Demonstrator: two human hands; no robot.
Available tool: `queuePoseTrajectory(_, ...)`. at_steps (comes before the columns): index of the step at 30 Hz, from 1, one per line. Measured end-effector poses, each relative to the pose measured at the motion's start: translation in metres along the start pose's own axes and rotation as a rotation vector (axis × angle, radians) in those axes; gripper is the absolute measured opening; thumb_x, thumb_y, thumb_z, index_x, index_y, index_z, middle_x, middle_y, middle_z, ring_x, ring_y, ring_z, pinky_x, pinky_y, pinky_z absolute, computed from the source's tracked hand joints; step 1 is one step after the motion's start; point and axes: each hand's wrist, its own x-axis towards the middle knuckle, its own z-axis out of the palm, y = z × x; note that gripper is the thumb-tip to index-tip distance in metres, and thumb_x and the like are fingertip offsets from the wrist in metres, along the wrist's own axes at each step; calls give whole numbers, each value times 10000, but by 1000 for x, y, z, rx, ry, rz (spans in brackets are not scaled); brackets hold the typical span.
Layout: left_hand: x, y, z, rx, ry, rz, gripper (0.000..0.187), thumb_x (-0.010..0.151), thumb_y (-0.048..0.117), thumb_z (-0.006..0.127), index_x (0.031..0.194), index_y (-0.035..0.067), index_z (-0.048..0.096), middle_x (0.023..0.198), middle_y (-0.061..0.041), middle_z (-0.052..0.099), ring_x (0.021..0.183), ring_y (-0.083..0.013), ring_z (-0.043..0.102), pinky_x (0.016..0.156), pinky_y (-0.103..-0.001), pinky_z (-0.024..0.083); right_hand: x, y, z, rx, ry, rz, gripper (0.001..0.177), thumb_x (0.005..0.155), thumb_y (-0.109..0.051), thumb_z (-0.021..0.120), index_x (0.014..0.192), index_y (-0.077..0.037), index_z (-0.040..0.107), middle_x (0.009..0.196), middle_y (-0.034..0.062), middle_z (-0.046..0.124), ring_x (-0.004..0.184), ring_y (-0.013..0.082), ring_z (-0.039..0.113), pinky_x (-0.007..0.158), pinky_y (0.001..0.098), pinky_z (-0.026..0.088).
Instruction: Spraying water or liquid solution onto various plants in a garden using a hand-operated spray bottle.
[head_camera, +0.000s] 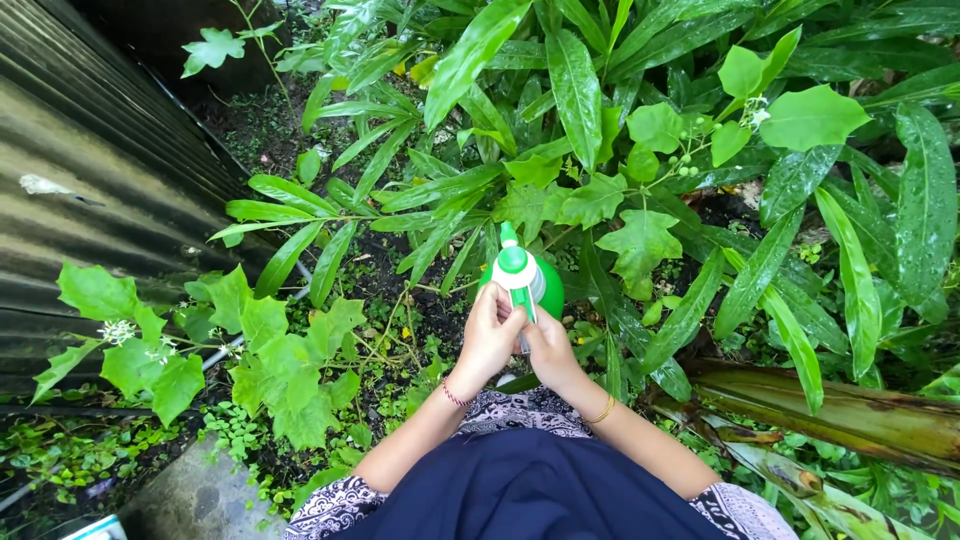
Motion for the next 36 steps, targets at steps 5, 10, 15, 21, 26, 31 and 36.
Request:
queuePoseTrajectory(5, -3, 0, -3, 29, 11, -11, 160, 805, 107, 640, 843, -3, 530, 837, -150, 502, 746, -277, 618, 673, -398, 535, -1, 0, 2, -17, -7, 0, 249, 1016, -154, 440, 901, -56, 638, 649, 94, 631, 645, 168, 617, 621, 322, 563)
queuePoseTrajectory(10, 6, -24, -6, 48, 21, 29, 143, 800, 107, 627, 833, 11, 526, 830, -133, 503, 774, -262, 603, 693, -383, 521, 0, 2, 6, -19, -49, -4, 334, 1070, -213, 394, 1012, -32, 670, 747, 113, 664, 693, 216, 652, 732, 386, 581)
queuePoseTrajectory(15, 4, -24, -14, 113, 15, 24, 157, 774, 123, 645, 815, 36, 521, 802, -128, 520, 762, -282, 622, 687, -384, 513, 4, 22, 7, 62, -47, 16, 303, 1064, -188, 385, 992, -63, 652, 762, 72, 644, 739, 185, 634, 735, 373, 582)
queuePoseTrajectory(21, 5, -38, -16, 73, 28, 30, 146, 816, 132, 625, 837, 35, 519, 835, -130, 509, 792, -274, 594, 738, -401, 496, 1, 19, 16, 61, -70, 9, 293, 1065, -176, 385, 1005, -49, 643, 743, 68, 640, 706, 149, 621, 709, 342, 585)
queuePoseTrajectory(26, 6, -39, -20, 77, 37, 51, 151, 837, 139, 638, 844, 36, 528, 836, -137, 513, 795, -292, 597, 735, -401, 494, 3, 5, 19, 128, -122, -27, 293, 1065, -227, 377, 1087, -57, 616, 843, 55, 638, 801, 159, 635, 774, 362, 583)
queuePoseTrajectory(31, 4, -42, -22, 70, 54, 50, 155, 835, 131, 648, 831, 40, 522, 825, -127, 510, 774, -281, 600, 704, -382, 498, 4, 2, 22, 114, -99, -7, 246, 1036, -166, 391, 991, -78, 617, 787, 24, 621, 749, 144, 624, 751, 342, 577)
queuePoseTrajectory(36, -3, -35, -24, 55, 65, 26, 180, 805, 143, 662, 829, 34, 521, 829, -147, 519, 779, -291, 616, 712, -382, 514, -2, 5, 26, 80, -74, -13, 252, 1026, -146, 411, 950, -59, 635, 737, 46, 629, 715, 146, 615, 723, 336, 569)
